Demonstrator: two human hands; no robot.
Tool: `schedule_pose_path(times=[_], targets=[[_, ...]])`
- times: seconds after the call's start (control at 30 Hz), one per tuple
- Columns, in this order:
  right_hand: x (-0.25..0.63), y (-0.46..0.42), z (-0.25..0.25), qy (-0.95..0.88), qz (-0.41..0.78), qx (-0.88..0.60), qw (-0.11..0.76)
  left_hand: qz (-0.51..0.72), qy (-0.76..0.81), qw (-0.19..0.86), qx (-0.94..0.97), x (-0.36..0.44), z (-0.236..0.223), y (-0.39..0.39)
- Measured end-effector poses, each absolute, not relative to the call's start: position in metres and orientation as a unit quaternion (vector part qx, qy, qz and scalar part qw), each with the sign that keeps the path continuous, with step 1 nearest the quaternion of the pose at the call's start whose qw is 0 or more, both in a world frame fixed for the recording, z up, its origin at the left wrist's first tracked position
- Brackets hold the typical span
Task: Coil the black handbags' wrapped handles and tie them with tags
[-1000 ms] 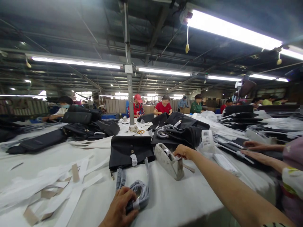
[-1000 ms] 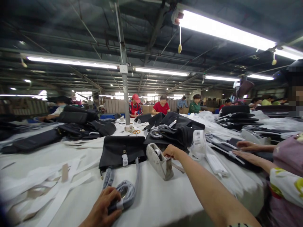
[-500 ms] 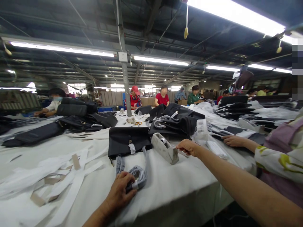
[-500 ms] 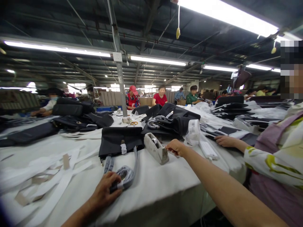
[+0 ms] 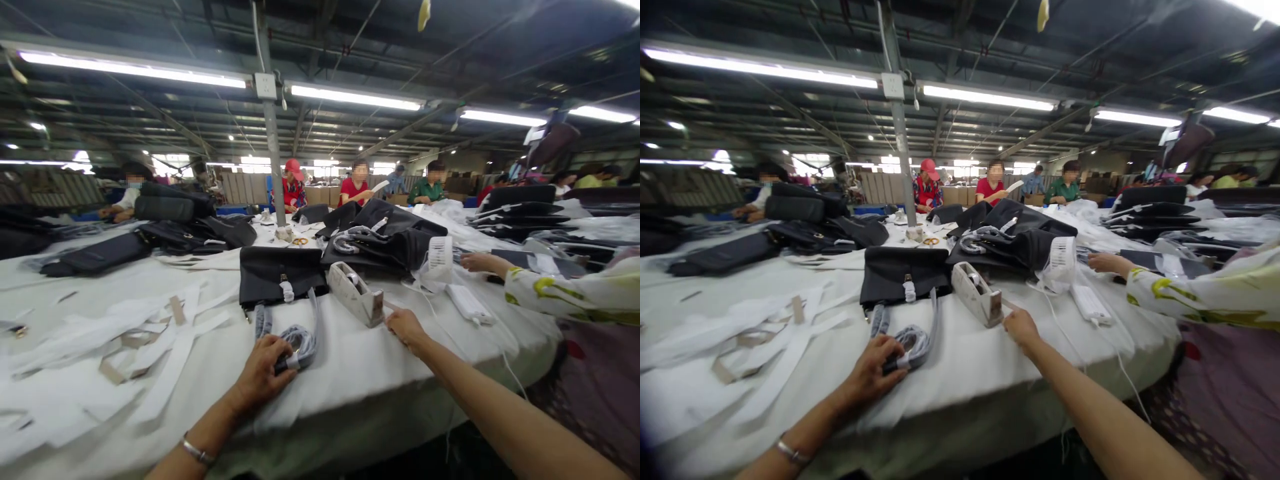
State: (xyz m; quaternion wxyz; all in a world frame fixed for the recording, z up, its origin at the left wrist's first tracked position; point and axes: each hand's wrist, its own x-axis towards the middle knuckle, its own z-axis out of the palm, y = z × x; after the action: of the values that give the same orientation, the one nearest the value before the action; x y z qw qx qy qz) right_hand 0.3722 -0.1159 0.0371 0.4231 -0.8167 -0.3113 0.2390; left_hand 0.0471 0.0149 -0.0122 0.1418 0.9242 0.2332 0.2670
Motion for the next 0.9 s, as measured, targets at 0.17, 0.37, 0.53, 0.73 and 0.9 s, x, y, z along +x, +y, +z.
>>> schedule_pose_path(times=[0.17,0.37,0.53,0.73,0.9], targets=[[0.292,-0.116,0.022,-0.392,0.362,-0.694,0.484,0.265,0.225,0.17,0.922,0.047,-0.004,0.009],[0.192,-0.099,0.014,-0.366,0.505,-0.623,0.472,0.278,0.233,0.153,0.919,0.047,-0.002,0.006],[0.184,-0.086,0.017,-0.343,0.481,-0.661,0.463,0.286,0.234,0.153,0.916,0.048,-0.006,0.007],[0.178,-0.083,0.027,-0.316,0.455,-0.7,0.45,0.296,0.172,0.149,0.928,0.047,-0.014,0.012],[0.174,-0.078,0.036,-0.335,0.44,-0.725,0.41,0.304,0.159,0.144,0.928,0.046,-0.015,0.011]])
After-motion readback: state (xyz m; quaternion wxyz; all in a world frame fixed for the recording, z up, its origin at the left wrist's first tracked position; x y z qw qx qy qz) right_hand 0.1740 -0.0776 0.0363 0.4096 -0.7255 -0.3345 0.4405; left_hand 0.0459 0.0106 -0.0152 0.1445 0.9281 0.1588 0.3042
